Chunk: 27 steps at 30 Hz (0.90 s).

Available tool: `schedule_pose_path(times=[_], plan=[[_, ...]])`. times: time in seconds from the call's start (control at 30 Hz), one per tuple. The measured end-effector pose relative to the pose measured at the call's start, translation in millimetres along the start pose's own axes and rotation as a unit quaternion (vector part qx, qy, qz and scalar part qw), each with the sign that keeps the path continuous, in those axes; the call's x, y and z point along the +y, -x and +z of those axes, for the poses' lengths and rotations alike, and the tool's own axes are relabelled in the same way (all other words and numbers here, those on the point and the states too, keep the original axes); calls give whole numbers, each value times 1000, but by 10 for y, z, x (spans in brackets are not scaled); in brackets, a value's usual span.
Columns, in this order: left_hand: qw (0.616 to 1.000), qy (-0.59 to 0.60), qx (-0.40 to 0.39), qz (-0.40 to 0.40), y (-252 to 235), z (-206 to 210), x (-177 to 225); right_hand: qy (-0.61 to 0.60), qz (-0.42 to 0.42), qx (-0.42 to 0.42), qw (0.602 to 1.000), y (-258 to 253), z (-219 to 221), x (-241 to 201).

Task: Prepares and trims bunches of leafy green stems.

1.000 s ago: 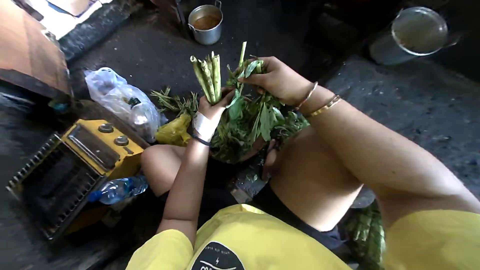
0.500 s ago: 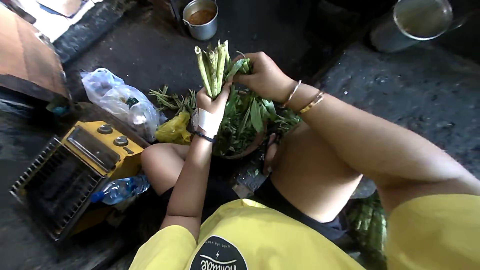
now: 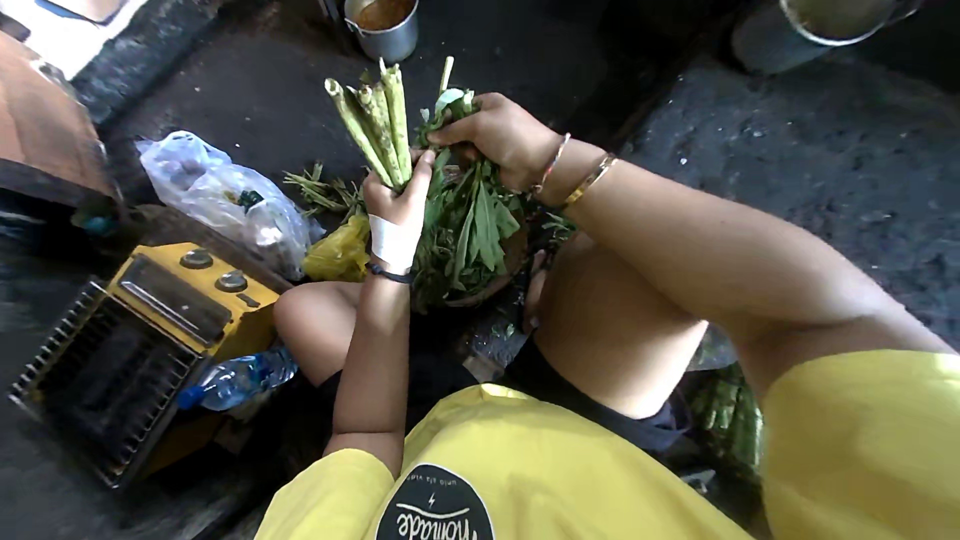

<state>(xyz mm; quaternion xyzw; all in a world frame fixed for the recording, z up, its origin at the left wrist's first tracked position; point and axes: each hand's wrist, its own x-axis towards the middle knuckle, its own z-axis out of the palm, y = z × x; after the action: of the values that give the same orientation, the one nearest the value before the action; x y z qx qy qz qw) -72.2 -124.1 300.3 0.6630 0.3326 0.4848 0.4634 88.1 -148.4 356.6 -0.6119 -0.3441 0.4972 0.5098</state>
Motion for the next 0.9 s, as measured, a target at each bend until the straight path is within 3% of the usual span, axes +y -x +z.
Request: schedule_pose_path(times=[0.1,0.13,0.23,0.33,0.43,0.53,0.63,0.73,0.9], plan=[[999,38,-14,9,223,-4,225,-4,-51,130,990,-231,-355,-149],[999,29,-13,17,304,-18,279,8,-77,133,988,-272,-503,-210],[1000,-9,-7,-12,355,-79,243,195,-68,54,977,-251,-597,-186],[995,-67,-23,-75,263,-59,35,433,-27,-34,900,-284,-435,16],[982,-119,-63,-135,172,34,-224,525,21,-74,848,-338,-358,154],[974,-134,-104,-148,202,129,-339,491,73,-98,862,-276,-392,163],[984,-113,-81,-114,289,184,-296,347,98,-89,928,-199,-456,104],[986,-74,-68,-131,292,202,-214,186,95,-82,974,-122,-470,66],[986,6,-90,-143,241,287,-116,55,92,-63,992,-39,-369,81]])
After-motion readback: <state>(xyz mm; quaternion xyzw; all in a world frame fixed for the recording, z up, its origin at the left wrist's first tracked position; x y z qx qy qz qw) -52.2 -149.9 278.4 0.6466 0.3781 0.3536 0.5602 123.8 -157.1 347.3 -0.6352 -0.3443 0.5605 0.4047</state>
